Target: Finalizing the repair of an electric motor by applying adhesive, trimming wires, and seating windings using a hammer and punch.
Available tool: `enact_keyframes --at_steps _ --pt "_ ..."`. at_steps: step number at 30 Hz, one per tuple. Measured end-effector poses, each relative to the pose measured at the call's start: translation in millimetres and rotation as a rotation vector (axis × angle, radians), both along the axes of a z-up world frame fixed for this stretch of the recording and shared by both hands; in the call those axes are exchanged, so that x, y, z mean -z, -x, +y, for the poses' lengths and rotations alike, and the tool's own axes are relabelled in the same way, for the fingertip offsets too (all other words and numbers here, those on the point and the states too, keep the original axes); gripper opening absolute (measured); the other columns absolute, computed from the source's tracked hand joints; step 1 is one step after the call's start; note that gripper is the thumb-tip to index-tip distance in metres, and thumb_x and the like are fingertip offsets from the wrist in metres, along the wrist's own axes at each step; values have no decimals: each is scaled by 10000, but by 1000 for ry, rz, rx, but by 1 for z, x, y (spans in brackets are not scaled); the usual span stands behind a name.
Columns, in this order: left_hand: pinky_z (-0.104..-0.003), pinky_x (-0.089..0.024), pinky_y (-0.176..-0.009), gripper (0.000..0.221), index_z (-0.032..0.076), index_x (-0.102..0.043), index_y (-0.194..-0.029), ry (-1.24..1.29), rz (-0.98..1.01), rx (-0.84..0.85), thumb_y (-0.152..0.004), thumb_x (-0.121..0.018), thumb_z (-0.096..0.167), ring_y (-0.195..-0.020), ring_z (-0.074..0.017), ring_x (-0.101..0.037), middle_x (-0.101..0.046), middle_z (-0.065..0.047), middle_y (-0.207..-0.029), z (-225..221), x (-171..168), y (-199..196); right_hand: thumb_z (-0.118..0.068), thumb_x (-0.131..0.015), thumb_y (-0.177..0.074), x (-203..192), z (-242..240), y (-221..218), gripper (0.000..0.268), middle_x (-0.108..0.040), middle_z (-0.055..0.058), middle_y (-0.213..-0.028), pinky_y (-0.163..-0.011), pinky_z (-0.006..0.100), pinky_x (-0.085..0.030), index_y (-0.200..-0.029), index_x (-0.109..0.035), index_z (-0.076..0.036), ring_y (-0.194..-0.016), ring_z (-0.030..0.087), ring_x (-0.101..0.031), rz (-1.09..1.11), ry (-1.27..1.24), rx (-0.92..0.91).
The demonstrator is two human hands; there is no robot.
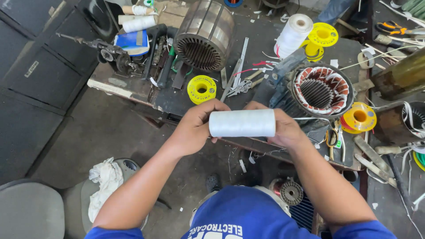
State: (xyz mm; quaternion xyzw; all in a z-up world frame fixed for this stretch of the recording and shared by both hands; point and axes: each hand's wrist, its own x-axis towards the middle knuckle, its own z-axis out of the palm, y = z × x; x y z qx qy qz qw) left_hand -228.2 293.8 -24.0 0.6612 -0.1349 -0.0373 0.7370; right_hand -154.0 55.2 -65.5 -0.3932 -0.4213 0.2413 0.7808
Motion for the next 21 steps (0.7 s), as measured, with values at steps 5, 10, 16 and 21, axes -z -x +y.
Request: enact_keyframes --at_steps 5,10,16,21 --pt "-235 -489 -441 153 -40 -630 -1058 340 68 39 -946 -524 -44 -495 -139 -557 -580 -144 -631 -11 -5 14 -252 -674 -913 3 9 9 358 -663 141 -623 -471 256 -501 -701 -694 36 -529 179 -630 -229 219 184" --pt "-240 -526 -484 141 -35 -614 -1049 361 135 -101 -968 -498 -43 -546 -124 -568 -585 -143 -682 -16 -10 14 -212 -550 -992 -37 14 38 343 -673 62 -596 -538 289 -454 -756 -717 -29 -513 161 -573 -382 422 360" --pt "-428 -574 -851 312 14 -671 -1153 -806 -659 -392 -907 -514 -94 -891 -359 -704 -698 -192 -931 -13 -17 20 -102 -642 -897 -122 -23 49 160 -537 12 -565 -463 288 -482 -738 -634 -109 -483 189 -561 -1068 712 563" --pt "-436 -516 -927 355 56 -687 -1136 -350 -311 -355 -849 -579 -125 -1031 -324 -675 -704 -175 -1012 -12 -17 26 -205 -659 -919 -81 -7 27 225 -480 34 -617 -487 367 -452 -742 -586 -86 -538 239 -544 -1021 498 639"
